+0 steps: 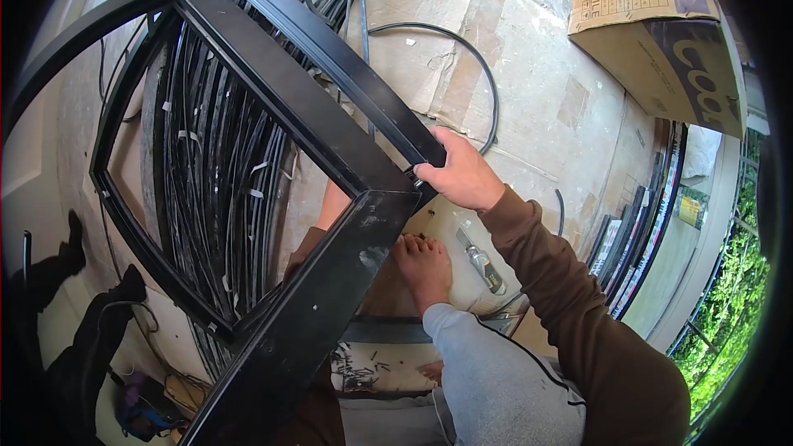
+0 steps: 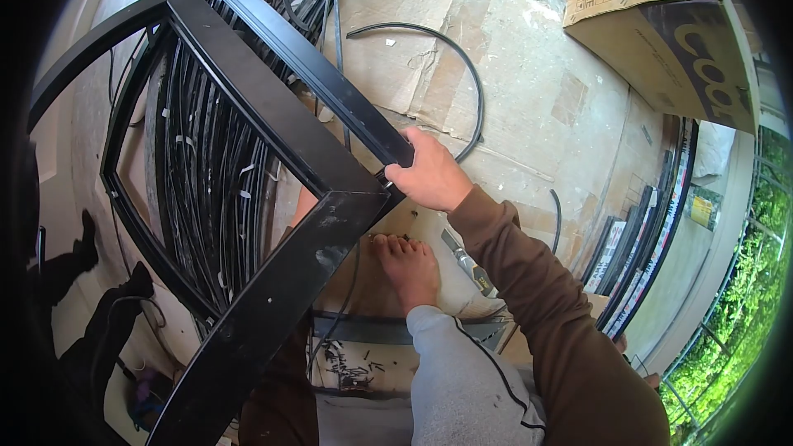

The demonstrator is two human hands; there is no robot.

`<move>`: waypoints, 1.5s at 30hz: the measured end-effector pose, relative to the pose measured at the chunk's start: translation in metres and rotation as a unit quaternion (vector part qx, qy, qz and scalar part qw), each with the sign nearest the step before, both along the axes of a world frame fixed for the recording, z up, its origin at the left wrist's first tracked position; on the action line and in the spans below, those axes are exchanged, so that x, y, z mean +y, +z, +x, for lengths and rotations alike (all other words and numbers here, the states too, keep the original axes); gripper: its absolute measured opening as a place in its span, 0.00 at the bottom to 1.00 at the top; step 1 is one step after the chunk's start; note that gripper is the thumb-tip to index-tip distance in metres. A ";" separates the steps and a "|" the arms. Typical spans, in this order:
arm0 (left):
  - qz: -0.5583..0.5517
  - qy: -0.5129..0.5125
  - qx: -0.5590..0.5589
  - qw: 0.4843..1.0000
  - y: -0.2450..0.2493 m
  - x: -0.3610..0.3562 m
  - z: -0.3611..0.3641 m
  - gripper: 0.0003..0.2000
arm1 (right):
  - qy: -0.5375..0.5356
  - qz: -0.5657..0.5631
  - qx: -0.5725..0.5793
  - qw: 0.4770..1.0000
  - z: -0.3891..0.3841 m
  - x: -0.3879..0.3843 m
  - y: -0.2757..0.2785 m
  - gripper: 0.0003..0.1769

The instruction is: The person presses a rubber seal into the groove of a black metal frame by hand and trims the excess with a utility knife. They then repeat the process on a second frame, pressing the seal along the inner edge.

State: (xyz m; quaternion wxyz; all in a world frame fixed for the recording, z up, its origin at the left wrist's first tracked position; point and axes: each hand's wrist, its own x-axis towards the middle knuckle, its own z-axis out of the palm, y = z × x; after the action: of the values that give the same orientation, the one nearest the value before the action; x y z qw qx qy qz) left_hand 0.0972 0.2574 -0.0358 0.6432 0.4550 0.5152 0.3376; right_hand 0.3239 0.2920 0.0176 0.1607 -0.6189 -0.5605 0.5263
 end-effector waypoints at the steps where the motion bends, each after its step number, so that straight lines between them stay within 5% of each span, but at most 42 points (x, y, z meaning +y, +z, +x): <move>1: 0.001 -0.001 0.002 1.000 0.000 0.001 -0.001 0.14 | 0.000 -0.007 -0.002 1.000 -0.001 0.001 0.001 0.31; 9: 0.002 -0.002 0.006 1.000 0.000 0.002 -0.002 0.14 | -0.007 -0.076 -0.031 0.997 -0.007 0.006 0.009 0.29; 27: 0.002 0.007 -0.011 1.000 -0.007 -0.001 -0.002 0.14 | 0.004 -0.042 -0.046 0.998 -0.005 0.003 -0.007 0.27; 39: 0.002 0.000 -0.009 1.000 -0.007 0.005 0.001 0.13 | -0.083 -0.152 0.093 0.980 0.000 0.004 -0.010 0.30; 42: 0.003 -0.002 -0.009 1.000 -0.003 0.007 0.000 0.13 | -0.015 -0.037 0.036 0.999 0.001 0.000 -0.018 0.35; 45: 0.003 -0.001 -0.008 1.000 -0.003 0.006 0.001 0.13 | -0.008 -0.060 0.016 0.998 0.000 0.005 -0.010 0.35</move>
State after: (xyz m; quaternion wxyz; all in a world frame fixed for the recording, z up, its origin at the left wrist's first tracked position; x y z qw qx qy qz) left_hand 0.0979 0.2634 -0.0385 0.6462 0.4544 0.5088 0.3423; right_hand 0.3239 0.2967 0.0076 0.1366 -0.6233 -0.5200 0.5678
